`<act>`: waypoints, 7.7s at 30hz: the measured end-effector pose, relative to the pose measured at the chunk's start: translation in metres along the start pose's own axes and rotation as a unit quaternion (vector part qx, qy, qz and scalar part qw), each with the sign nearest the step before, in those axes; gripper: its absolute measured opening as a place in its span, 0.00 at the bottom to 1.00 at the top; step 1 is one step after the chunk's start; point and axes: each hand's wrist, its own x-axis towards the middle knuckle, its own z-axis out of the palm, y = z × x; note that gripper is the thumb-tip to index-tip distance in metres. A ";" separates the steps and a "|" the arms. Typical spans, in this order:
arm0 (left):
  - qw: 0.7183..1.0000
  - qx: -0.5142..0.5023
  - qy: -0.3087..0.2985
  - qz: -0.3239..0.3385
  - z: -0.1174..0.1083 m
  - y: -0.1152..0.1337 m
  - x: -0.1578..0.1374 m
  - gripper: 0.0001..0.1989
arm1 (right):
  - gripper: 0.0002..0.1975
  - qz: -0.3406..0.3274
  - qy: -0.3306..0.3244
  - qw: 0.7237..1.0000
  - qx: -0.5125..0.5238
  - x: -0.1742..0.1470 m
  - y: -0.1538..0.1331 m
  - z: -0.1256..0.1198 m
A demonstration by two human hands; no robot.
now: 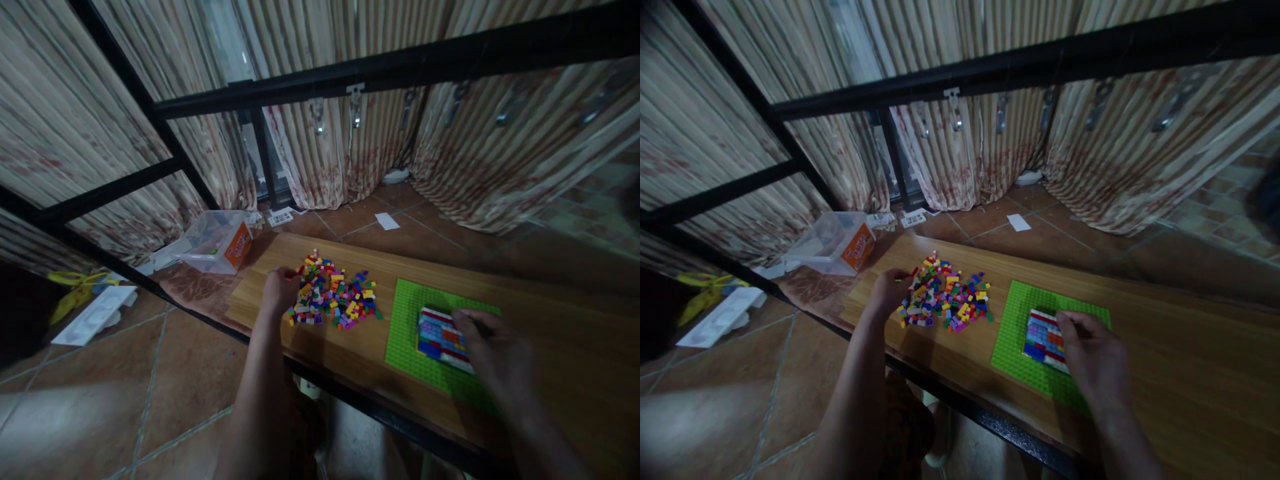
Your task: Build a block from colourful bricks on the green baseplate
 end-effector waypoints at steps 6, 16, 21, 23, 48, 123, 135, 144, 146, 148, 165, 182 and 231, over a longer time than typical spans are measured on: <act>0.915 -0.352 -0.197 0.030 0.031 0.030 -0.025 0.13 | 0.17 -0.032 -0.006 0.987 0.161 -0.020 -0.033 0.018; 0.846 -0.418 -0.329 0.032 0.081 0.082 -0.071 0.10 | 0.11 0.030 -0.086 0.916 0.392 -0.033 -0.061 0.051; 0.838 -0.399 -0.364 0.076 0.080 0.085 -0.075 0.11 | 0.11 0.064 -0.082 0.909 0.404 -0.031 -0.059 0.046; 0.839 -0.388 -0.370 0.097 0.079 0.085 -0.075 0.10 | 0.10 0.072 -0.086 0.903 0.415 -0.032 -0.060 0.046; 0.823 -0.439 -0.361 0.009 0.072 0.071 -0.071 0.16 | 0.15 0.132 -0.208 0.844 0.477 -0.038 -0.066 0.057; 0.949 -0.302 -0.055 0.068 0.030 0.031 -0.015 0.10 | 0.08 -0.341 -0.123 0.928 -0.081 -0.052 -0.038 0.050; 0.972 -0.054 -0.117 0.195 0.016 0.014 -0.015 0.12 | 0.07 -0.363 -0.050 0.925 -0.098 -0.052 -0.039 0.084; 0.926 0.111 -0.159 0.323 0.050 0.040 -0.044 0.12 | 0.08 -0.309 -0.011 0.950 -0.037 -0.042 -0.038 0.069; 0.926 0.130 -0.155 0.319 0.051 0.040 -0.046 0.12 | 0.08 -0.306 -0.004 0.951 -0.031 -0.039 -0.037 0.066; 0.927 0.144 -0.148 0.313 0.052 0.041 -0.047 0.13 | 0.07 -0.301 0.000 0.953 -0.024 -0.038 -0.037 0.064; 0.912 0.199 -0.130 0.334 0.064 0.046 -0.041 0.14 | 0.10 -0.317 -0.031 0.948 0.007 -0.063 -0.056 0.064; 0.932 -0.028 -0.243 0.266 0.053 0.043 -0.032 0.02 | 0.09 -0.279 -0.031 0.958 0.051 -0.058 -0.058 0.051; 0.888 -0.227 -0.326 0.233 0.088 0.071 -0.056 0.10 | 0.13 -0.106 -0.084 0.990 -0.046 0.009 0.018 -0.027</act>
